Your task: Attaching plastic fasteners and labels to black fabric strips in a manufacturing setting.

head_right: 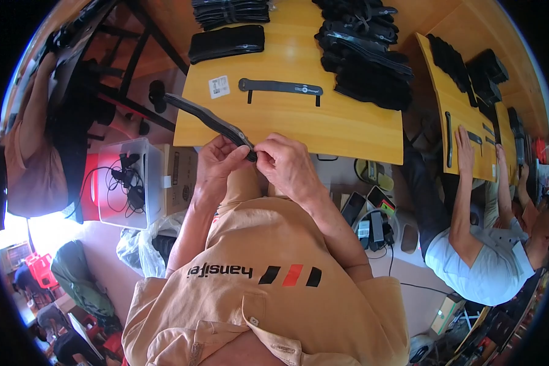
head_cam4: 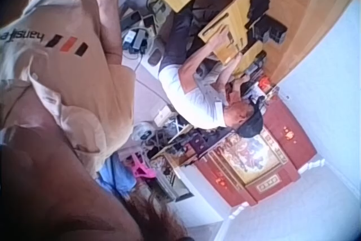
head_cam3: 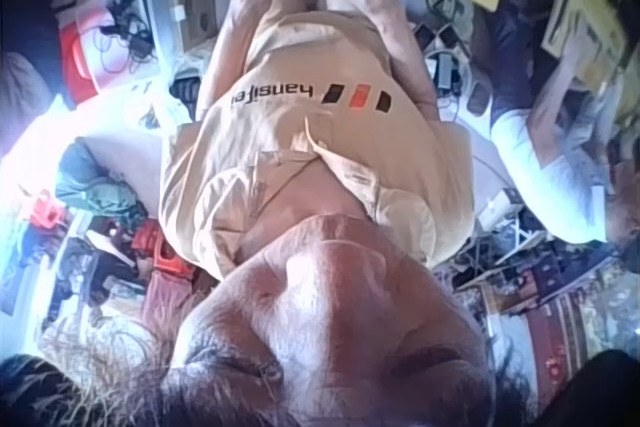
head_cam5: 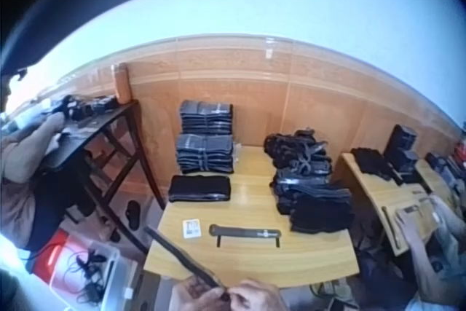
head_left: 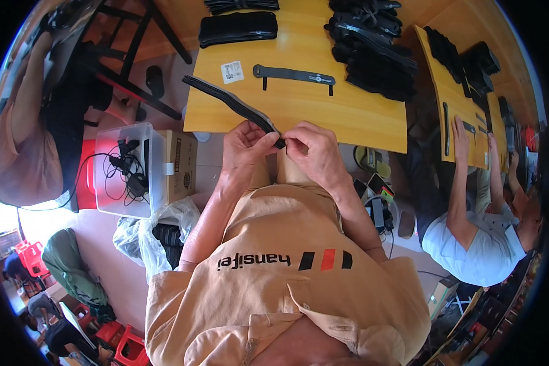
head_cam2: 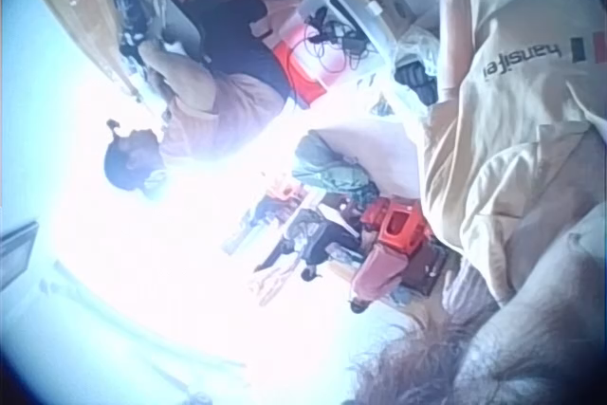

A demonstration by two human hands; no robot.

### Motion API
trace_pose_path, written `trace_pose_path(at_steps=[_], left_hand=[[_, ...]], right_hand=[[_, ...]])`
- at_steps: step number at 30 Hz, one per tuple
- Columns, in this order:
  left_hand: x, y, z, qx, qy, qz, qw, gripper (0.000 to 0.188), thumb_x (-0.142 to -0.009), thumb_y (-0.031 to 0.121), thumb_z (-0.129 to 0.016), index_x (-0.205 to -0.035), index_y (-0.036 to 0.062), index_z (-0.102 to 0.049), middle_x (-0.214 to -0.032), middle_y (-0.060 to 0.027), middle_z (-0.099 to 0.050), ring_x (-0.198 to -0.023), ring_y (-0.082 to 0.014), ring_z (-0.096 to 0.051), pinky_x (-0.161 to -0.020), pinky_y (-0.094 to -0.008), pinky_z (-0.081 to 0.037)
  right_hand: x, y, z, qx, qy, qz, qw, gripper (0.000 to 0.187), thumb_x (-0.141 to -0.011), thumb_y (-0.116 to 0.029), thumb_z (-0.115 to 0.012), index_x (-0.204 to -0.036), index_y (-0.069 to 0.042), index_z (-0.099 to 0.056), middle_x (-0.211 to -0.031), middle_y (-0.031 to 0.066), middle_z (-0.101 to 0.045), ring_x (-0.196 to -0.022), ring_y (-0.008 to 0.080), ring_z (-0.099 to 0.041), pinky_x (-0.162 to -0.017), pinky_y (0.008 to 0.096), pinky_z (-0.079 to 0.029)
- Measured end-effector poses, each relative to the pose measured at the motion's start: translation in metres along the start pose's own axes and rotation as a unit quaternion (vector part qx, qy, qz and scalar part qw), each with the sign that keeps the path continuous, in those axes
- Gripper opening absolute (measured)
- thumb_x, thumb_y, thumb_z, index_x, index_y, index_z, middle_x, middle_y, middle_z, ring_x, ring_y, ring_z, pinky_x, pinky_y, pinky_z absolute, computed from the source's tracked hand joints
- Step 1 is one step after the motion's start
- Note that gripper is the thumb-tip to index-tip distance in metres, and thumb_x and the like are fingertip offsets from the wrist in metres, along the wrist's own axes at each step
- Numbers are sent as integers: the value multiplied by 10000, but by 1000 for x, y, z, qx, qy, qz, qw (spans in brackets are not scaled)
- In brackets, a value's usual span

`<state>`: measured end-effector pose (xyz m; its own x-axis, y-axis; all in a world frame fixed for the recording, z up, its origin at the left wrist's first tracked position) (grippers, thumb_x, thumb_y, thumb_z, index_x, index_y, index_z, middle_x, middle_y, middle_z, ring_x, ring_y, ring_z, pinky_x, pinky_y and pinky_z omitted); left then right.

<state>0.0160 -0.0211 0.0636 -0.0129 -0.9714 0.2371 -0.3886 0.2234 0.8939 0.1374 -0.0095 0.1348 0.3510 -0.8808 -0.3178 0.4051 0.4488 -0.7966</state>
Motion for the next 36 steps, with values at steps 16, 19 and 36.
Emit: trace_pose_path(at_steps=[16, 19, 36], left_hand=[[0, 2, -3, -10, -16, -3, 1000, 204, -771, 9, -672, -943, -22, -568, -859, -71, -633, -770, -111, -617, -680, -241, -539], [-3, 4, -4, -4, -6, -15, 1000, 211, -771, 14, -676, -948, -25, -567, -860, -75, -634, -768, -114, -619, -687, -245, -542], [1, 5, -6, 10, -30, 23, 999, 177, -775, 31, -674, -918, -15, -580, -839, -67, -635, -756, -113, -620, -682, -253, -543]], right_hand=[[3, -6, 4, 20, 60, 20, 998, 120, -672, 64, -609, -776, 3, -606, -718, 121, -577, -611, 290, -586, -535, 343, -474], [2, -1, 6, -14, 76, 7, 997, 136, -665, 79, -612, -781, 7, -610, -711, 120, -578, -597, 276, -588, -523, 326, -471], [-4, -6, 6, -42, -21, 18, 999, 108, -716, 94, -595, -803, 34, -616, -728, 88, -602, -602, 159, -607, -545, 245, -501]])
Point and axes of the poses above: each hand's wrist, its own x-axis away from the middle knuckle, its own z-axis out of the back of the hand, y = z × x, the point moved 10 cm from there along -x, towards the middle knuckle
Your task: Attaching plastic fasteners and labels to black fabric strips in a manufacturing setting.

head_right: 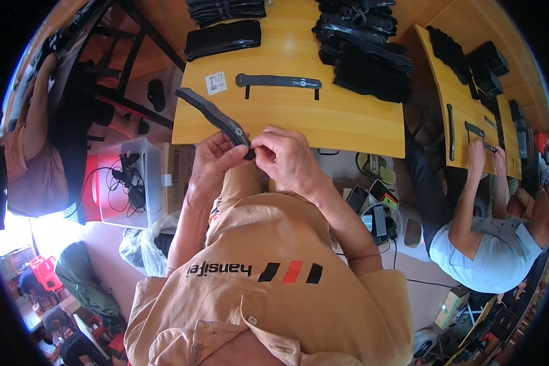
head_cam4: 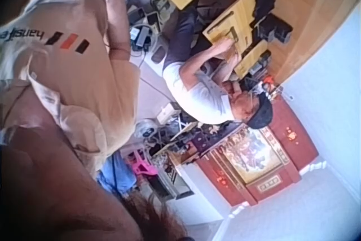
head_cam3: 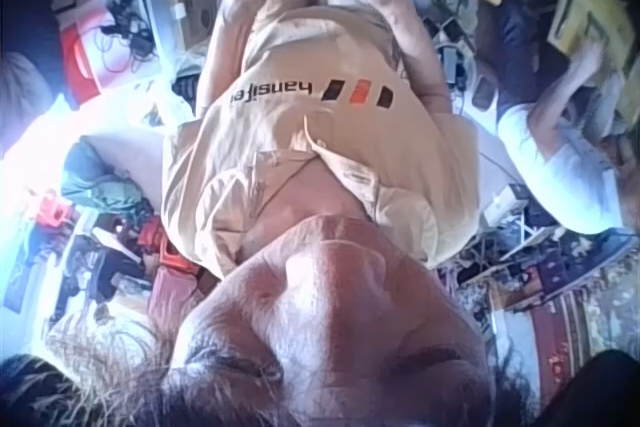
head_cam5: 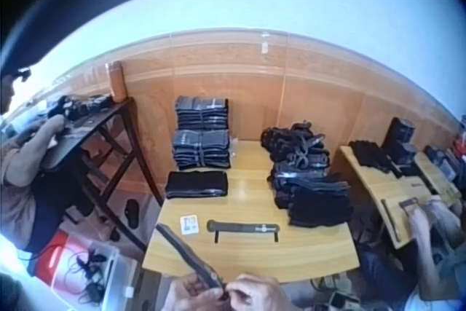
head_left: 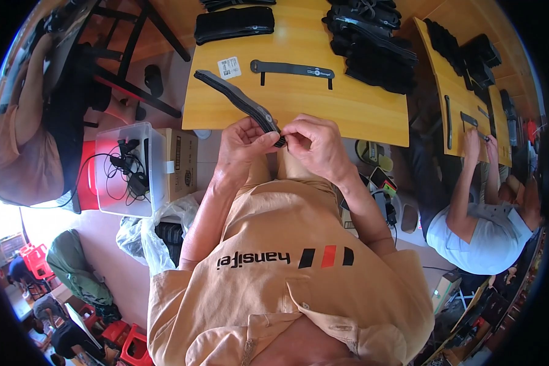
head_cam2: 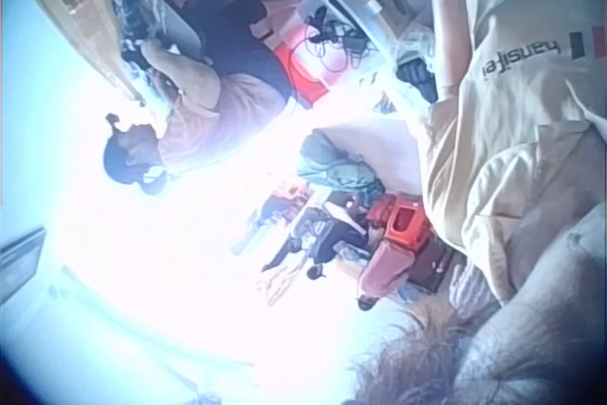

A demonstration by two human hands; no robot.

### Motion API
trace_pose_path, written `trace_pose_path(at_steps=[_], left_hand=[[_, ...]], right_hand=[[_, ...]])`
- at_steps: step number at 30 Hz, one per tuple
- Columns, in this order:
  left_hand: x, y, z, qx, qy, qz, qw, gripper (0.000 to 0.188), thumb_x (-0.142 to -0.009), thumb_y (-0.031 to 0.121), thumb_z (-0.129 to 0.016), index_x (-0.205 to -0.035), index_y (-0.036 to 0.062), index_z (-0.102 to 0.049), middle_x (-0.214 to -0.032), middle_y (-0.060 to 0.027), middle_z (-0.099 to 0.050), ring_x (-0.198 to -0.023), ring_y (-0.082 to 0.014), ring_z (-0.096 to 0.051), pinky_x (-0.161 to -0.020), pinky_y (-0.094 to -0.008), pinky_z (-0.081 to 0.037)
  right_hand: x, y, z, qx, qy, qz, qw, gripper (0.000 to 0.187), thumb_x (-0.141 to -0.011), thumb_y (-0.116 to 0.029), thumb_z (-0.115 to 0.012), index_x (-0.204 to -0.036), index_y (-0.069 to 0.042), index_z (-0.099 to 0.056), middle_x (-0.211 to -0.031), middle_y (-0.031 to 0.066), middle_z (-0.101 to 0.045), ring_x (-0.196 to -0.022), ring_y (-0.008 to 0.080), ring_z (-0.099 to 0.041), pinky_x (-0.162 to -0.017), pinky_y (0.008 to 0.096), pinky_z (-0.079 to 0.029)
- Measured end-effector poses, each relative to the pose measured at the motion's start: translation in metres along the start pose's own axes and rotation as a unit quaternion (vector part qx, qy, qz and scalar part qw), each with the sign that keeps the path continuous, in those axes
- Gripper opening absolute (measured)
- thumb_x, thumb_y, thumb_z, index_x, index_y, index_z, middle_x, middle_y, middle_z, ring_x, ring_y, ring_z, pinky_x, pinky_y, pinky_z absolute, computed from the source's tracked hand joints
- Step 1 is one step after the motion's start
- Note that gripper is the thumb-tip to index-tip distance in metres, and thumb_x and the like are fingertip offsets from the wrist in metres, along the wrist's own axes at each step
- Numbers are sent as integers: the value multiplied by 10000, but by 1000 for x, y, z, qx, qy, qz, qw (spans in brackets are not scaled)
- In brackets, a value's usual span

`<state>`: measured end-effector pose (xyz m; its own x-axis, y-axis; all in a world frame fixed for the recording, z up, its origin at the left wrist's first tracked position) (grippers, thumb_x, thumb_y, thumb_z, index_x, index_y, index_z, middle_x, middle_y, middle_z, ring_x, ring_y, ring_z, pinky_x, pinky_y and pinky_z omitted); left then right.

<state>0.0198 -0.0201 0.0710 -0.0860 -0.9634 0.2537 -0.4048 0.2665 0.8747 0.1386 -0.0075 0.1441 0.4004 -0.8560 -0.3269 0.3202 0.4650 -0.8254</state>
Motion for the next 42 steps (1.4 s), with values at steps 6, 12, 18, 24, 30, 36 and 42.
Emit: trace_pose_path(at_steps=[6, 12, 18, 24, 30, 36, 42], left_hand=[[-1, 3, -1, 9, 11, -15, 1000, 184, -787, 46, -668, -939, -10, -581, -836, -57, -633, -756, -111, -617, -693, -262, -542], [-2, -2, 3, -27, -16, 1, 1000, 265, -800, 57, -644, -1044, -19, -574, -927, -61, -624, -835, -112, -603, -743, -247, -518], [-2, 0, 1, -18, -28, 9, 999, 234, -812, 64, -646, -1014, -31, -573, -881, -70, -627, -789, -111, -611, -706, -261, -545], [1, 9, 1, -166, -21, 18, 986, 219, -846, 151, -633, -953, -32, -576, -811, -68, -627, -680, -98, -604, -625, -227, -527], [6, 5, -3, -189, -134, 88, 969, 211, -851, 159, -624, -925, -32, -570, -746, -63, -621, -642, -104, -603, -590, -218, -502], [16, 2, -19, -145, -280, 139, 939, 195, -851, 136, -625, -932, -32, -569, -765, -72, -628, -648, -115, -614, -597, -218, -508], [23, -7, -23, -123, -315, 176, 925, 171, -849, 116, -599, -924, -34, -566, -764, -84, -628, -637, -131, -623, -570, -220, -511]], right_hand=[[4, -8, 2, 30, 38, 13, 999, 116, -721, 89, -601, -825, 36, -603, -765, 99, -601, -623, 181, -613, -532, 262, -493], [7, -13, 0, 60, 41, 51, 996, 137, -709, 92, -607, -834, 35, -598, -771, 106, -597, -628, 202, -616, -534, 261, -496], [-1, 9, -8, -22, -6, -27, 999, 113, -735, 77, -585, -837, 29, -589, -752, 99, -591, -628, 182, -615, -556, 258, -502], [0, 9, -15, -49, -3, -36, 998, 84, -752, 74, -562, -825, 33, -564, -737, 88, -574, -657, 161, -615, -567, 254, -500], [-2, 2, -19, -78, -30, -52, 995, 63, -724, -8, -592, -766, 19, -553, -670, 107, -549, -570, 208, -557, -530, 291, -451], [4, 7, -39, -137, -175, -103, 970, 34, -757, -3, -574, -779, 18, -559, -651, 13, -545, -598, 41, -498, -506, 200, -399], [20, 22, -55, -270, -258, -201, 906, 26, -821, 1, -530, -815, 25, -538, -738, 12, -558, -630, 55, -514, -564, 205, -481]])
Point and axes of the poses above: each hand's wrist, its own x-axis away from the middle knuckle, its own z-axis out of the back of the hand, y = z × x, the point moved 10 cm from there along -x, towards the middle knuckle
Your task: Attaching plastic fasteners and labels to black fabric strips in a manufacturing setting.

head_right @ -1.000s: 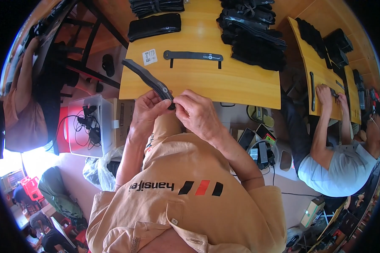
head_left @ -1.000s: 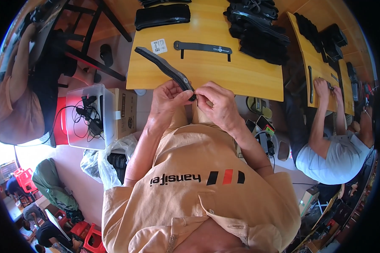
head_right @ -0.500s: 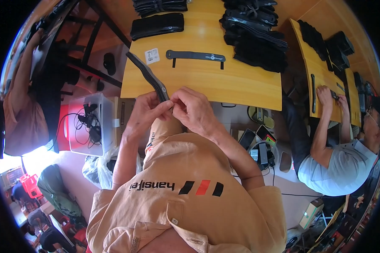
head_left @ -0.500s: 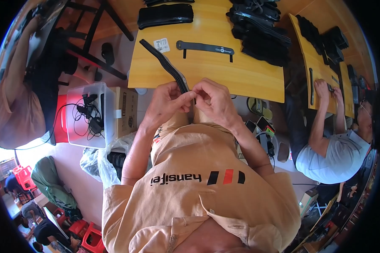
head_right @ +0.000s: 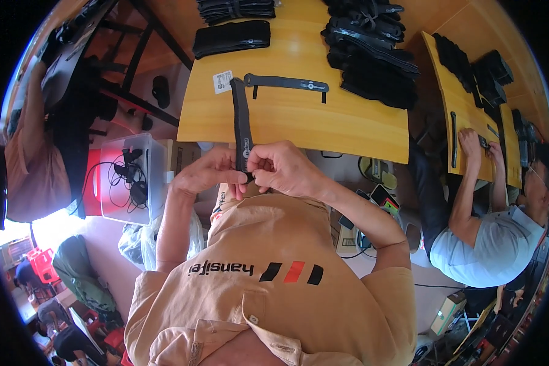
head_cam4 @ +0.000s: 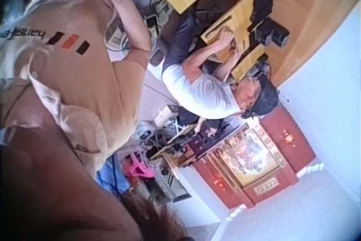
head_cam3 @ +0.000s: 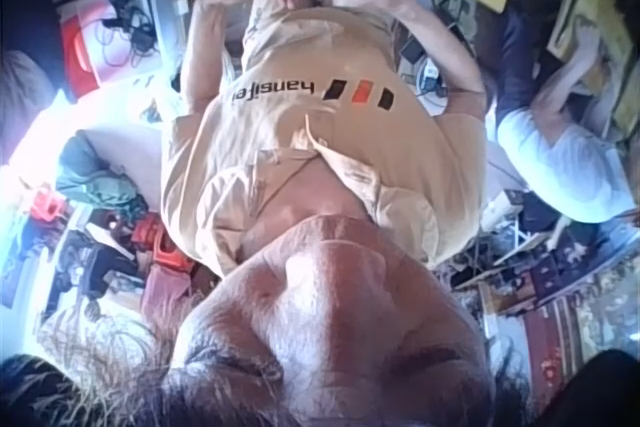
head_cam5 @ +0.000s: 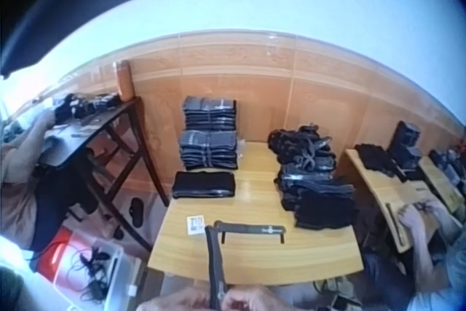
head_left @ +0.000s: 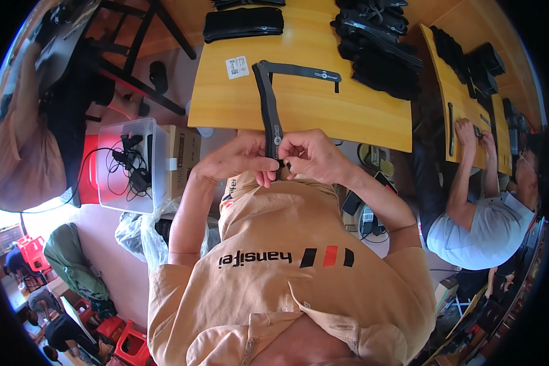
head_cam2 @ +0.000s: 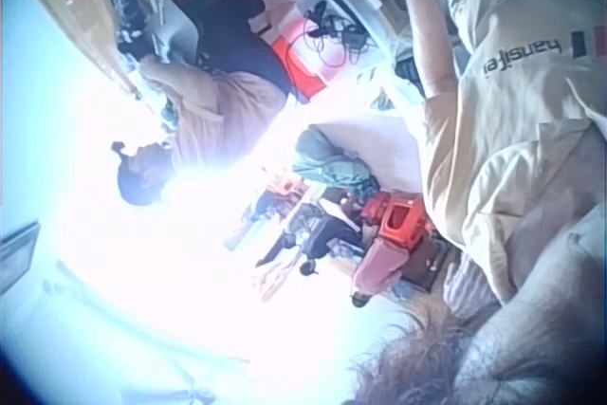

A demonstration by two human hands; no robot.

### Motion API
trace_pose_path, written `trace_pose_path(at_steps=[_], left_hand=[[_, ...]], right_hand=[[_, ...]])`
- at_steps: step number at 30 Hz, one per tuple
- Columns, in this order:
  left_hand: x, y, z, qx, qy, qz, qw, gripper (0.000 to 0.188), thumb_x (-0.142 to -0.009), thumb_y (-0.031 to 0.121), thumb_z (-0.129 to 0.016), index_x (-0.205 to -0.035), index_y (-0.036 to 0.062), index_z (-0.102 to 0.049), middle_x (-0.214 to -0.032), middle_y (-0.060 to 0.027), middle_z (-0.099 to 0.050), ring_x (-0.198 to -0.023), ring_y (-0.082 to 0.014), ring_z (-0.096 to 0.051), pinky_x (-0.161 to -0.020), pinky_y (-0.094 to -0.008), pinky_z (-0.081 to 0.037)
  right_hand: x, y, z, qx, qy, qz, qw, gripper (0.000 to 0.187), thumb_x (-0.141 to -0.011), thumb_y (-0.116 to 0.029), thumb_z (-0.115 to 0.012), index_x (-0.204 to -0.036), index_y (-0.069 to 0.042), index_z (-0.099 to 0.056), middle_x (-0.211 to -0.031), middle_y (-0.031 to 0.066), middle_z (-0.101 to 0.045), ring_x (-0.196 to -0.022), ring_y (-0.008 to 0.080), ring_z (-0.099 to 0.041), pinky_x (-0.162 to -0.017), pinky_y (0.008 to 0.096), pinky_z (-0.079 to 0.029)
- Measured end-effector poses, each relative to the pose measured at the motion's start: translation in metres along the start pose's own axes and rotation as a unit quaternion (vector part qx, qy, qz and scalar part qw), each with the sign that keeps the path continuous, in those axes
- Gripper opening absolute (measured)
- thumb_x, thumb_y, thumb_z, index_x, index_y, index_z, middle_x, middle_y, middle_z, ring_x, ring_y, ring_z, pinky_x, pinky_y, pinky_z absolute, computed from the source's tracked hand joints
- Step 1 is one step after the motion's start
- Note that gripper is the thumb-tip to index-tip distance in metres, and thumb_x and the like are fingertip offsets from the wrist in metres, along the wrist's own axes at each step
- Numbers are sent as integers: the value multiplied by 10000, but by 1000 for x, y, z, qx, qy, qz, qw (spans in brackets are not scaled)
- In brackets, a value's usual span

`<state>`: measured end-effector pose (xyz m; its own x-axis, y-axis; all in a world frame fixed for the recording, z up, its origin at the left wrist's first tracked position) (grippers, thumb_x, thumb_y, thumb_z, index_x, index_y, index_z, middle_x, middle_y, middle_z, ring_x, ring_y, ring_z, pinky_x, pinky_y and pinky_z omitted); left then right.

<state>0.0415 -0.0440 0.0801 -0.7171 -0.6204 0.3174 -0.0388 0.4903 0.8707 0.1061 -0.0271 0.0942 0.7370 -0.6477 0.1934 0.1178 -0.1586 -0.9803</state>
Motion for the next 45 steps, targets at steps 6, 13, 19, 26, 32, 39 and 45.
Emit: trace_pose_path(at_steps=[6, 13, 19, 26, 32, 39, 45], left_hand=[[-1, -5, 13, 50, 92, -9, 994, 192, -866, 166, -547, -884, -25, -566, -721, -72, -607, -595, -132, -611, -517, -212, -496], [-3, -3, 12, -6, 123, -5, 992, 191, -871, 195, -566, -848, 7, -581, -652, -50, -588, -555, -112, -588, -498, -196, -476], [-3, -5, -6, 78, 63, 10, 995, 199, -864, 198, -577, -857, -1, -579, -650, -58, -597, -538, -120, -592, -484, -196, -478], [0, -2, -16, 112, 67, -10, 991, 213, -833, 196, -585, -846, -17, -569, -615, -73, -590, -488, -139, -588, -453, -205, -479], [-1, 3, -27, 236, -12, -74, 969, 192, -813, 150, -548, -817, -42, -549, -610, -113, -600, -447, -164, -581, -422, -220, -484], [-4, 1, -27, 185, 19, -16, 982, 347, -874, 326, -551, -823, -17, -566, -682, -110, -617, -521, -165, -609, -439, -215, -485], [-13, -10, -8, 263, 139, -52, 953, 304, -882, 328, -572, -791, 38, -577, -614, -36, -579, -487, -103, -568, -401, -178, -435]], right_hand=[[5, -12, 5, -40, 32, 18, 999, 41, -832, -2, -556, -855, 16, -527, -742, 27, -535, -674, 84, -523, -611, 222, -495], [7, -39, 4, 255, 56, 156, 953, 162, -784, -88, -638, -799, -11, -496, -688, 115, -533, -596, 269, -518, -549, 344, -413], [9, -27, 0, 101, -35, 88, 990, 109, -806, -65, -570, -725, -8, -525, -563, 54, -503, -494, 161, -478, -485, 269, -369], [12, -8, -4, -218, -39, -23, 975, 167, -813, -84, -498, -650, -50, -488, -479, -7, -433, -343, 49, -376, -336, 188, -309], [12, -5, -17, -485, -113, -25, 867, 319, -826, -195, -534, -575, -81, -374, -408, 23, -397, -271, 66, -338, -268, 217, -354], [8, -7, -7, -359, -106, 4, 927, 292, -826, -188, -510, -592, -92, -365, -435, 12, -405, -290, 57, -341, -291, 203, -344], [8, 1, 1, -370, -51, -28, 927, 252, -813, -164, -514, -604, -81, -400, -459, 9, -417, -329, 71, -372, -323, 215, -339]])
Point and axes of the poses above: each hand's wrist, its own x-axis away from the middle knuckle, its own z-axis out of the back of the hand, y = z × x, the point moved 10 cm from there along -x, towards the middle knuckle
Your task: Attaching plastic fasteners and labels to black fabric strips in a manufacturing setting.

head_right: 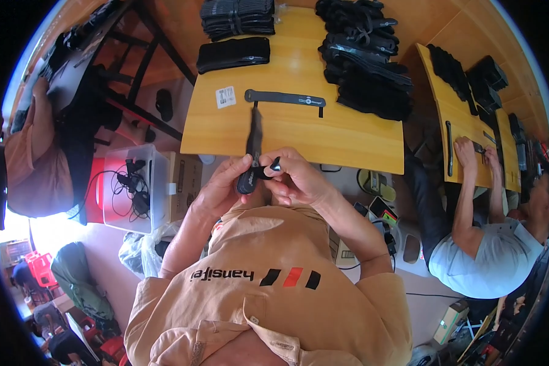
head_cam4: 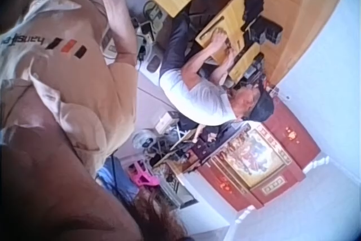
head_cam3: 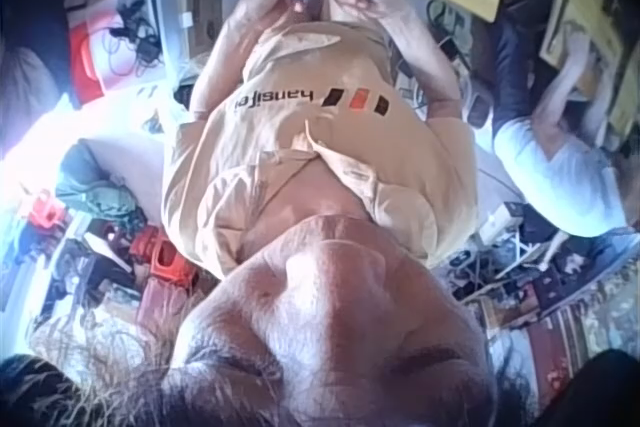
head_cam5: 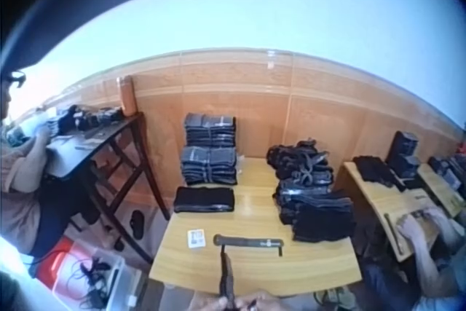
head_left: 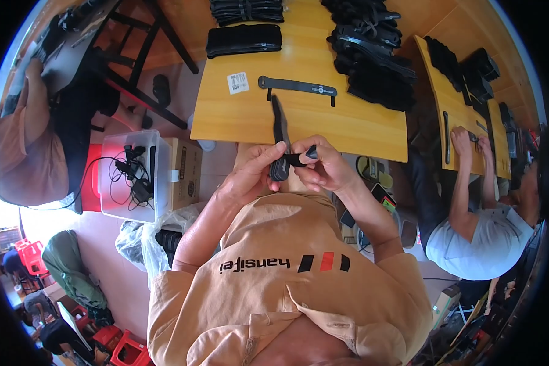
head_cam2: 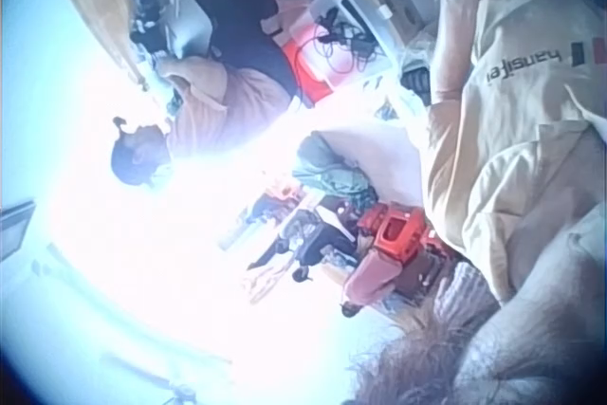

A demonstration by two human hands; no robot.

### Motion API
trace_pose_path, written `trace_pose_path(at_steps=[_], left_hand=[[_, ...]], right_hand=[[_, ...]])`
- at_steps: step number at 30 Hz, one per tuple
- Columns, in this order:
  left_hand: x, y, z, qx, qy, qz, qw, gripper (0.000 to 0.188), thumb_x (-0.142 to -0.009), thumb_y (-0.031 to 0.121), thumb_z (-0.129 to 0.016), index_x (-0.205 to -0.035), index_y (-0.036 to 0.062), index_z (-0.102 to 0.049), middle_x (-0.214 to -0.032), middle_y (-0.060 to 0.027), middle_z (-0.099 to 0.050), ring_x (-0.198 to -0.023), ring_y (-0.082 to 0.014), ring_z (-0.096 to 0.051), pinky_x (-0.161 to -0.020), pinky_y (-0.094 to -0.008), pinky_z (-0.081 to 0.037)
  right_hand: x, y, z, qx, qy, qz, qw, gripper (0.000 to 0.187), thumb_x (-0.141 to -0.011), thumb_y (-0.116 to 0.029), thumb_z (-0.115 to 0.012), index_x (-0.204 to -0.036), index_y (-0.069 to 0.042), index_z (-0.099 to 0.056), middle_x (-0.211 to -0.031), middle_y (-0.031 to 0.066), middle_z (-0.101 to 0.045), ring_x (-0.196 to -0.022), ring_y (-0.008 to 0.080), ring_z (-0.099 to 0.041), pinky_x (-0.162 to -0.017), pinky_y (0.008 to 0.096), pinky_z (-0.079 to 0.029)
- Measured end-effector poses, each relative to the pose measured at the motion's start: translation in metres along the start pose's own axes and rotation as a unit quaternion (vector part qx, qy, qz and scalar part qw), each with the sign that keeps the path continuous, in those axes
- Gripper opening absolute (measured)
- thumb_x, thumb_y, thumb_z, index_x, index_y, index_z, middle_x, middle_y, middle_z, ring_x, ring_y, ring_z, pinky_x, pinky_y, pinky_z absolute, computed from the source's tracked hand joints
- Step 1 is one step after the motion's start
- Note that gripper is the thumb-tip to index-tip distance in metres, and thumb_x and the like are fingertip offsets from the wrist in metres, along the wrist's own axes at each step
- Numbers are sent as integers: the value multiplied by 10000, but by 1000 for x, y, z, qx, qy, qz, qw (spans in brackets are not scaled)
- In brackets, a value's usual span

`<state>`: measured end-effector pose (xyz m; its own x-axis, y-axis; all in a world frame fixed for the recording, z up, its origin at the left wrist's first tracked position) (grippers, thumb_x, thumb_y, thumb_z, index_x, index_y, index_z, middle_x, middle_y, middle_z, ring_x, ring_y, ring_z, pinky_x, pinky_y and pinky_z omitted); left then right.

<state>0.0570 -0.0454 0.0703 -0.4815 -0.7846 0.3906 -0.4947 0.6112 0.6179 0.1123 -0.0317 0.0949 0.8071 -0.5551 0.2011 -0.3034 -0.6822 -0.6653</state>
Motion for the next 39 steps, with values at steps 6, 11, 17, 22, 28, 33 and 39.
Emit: trace_pose_path(at_steps=[6, 11, 17, 22, 28, 33, 39], left_hand=[[-2, 10, 8, 8, 25, -61, 998, 234, -877, 257, -592, -777, 46, -581, -611, -15, -574, -440, -68, -515, -379, -174, -408], [-3, 13, 3, 5, 42, -69, 997, 239, -883, 254, -581, -782, 38, -581, -614, -6, -569, -436, -61, -499, -392, -171, -415], [-6, 5, 10, -39, 66, -53, 996, 256, -903, 257, -539, -799, 28, -584, -606, -6, -557, -424, -61, -484, -381, -179, -413], [6, 8, -6, -33, -34, -90, 995, 236, -859, 260, -586, -797, 32, -582, -566, -1, -528, -384, -51, -436, -343, -175, -343], [6, 4, -8, -79, -41, -107, 990, 217, -838, 247, -597, -760, 45, -583, -545, 20, -493, -381, -39, -398, -345, -182, -300], [11, -3, -1, -144, -55, -40, 987, 226, -835, 262, -577, -727, 64, -564, -552, 37, -458, -432, -30, -386, -379, -194, -283], [46, 10, 2, -311, -75, -10, 947, 275, -809, 284, -580, -758, 14, -573, -614, 12, -490, -565, -72, -458, -488, -227, -348]], right_hand=[[9, -35, -3, 435, 116, 192, 872, 153, -809, -86, -546, -695, -7, -479, -518, -1, -439, -461, 64, -407, -427, 232, -320], [9, -42, -16, 483, 116, 241, 834, 140, -859, -109, -554, -799, 17, -544, -571, 17, -462, -518, 76, -398, -471, 231, -332], [5, -39, -12, 472, 100, 181, 857, 145, -844, -114, -558, -787, 19, -558, -607, 118, -517, -528, 193, -495, -517, 290, -396], [5, -11, -11, 208, 24, 98, 973, 223, -885, -164, -508, -728, -13, -551, -556, 17, -476, -461, 81, -439, -448, 193, -323], [13, -18, -15, 161, 70, 60, 983, 247, -842, -175, -509, -655, -13, -506, -464, -11, -386, -360, 51, -356, -359, 197, -327], [24, -39, 19, 160, 184, 63, 968, 112, -736, -63, -422, -636, -35, -465, -433, -10, -359, -332, 60, -316, -346, 203, -305], [59, -96, 77, 199, 263, 152, 932, 180, -793, -91, -435, -783, 22, -575, -425, -36, -381, -318, 42, -334, -317, 195, -301]])
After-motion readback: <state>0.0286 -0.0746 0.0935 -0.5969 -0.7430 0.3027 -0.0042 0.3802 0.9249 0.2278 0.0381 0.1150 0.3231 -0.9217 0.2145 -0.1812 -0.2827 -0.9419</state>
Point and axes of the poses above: each hand's wrist, its own x-axis away from the middle knuckle, its own z-axis out of the back of the hand, y = z × x, the point moved 10 cm from there along -x, towards the middle knuckle
